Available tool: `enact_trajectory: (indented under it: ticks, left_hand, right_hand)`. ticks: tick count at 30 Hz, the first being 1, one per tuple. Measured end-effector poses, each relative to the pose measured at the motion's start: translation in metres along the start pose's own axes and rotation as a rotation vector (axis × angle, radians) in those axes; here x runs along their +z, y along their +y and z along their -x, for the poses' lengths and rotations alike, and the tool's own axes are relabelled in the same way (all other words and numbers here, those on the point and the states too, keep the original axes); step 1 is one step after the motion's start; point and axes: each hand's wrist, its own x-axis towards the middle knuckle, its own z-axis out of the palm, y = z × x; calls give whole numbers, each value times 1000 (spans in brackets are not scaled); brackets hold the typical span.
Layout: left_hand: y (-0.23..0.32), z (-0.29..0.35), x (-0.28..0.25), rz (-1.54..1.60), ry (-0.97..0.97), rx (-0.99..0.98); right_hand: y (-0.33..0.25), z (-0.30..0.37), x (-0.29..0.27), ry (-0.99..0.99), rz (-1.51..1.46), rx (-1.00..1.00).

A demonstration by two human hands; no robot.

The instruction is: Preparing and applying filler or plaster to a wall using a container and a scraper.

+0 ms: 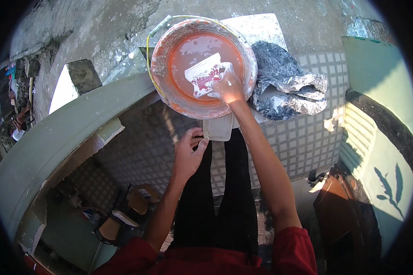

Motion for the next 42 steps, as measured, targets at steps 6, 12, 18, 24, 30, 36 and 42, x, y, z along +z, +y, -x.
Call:
enact_trajectory:
  ticks: [6, 12, 18, 24, 30, 36, 42]
  left_hand:
    - [43, -110, -6, -120, 355, 381]
    - [2, -206, -6, 136, -52, -100]
    - [-9, -214, 14, 119, 128, 20]
    - [-27, -230, 2, 378, 77, -76]
    - [11, -208, 16, 546, 79, -46]
    - [6, -212, 15, 398, 84, 27]
    - [5, -212, 12, 583, -50, 103]
  right_hand:
    - [-26, -4, 12, -154, -677, 267]
    - [-14, -4, 14, -228, -566, 278]
    - [-4, -39, -2, -139, -708, 238]
    - [-9, -52, 15, -160, -567, 424]
    - [0, -46, 3, -81, -772, 280]
    - [-4, -38, 11, -52, -793, 186]
    - [-16, -27, 6, -89, -822, 200]
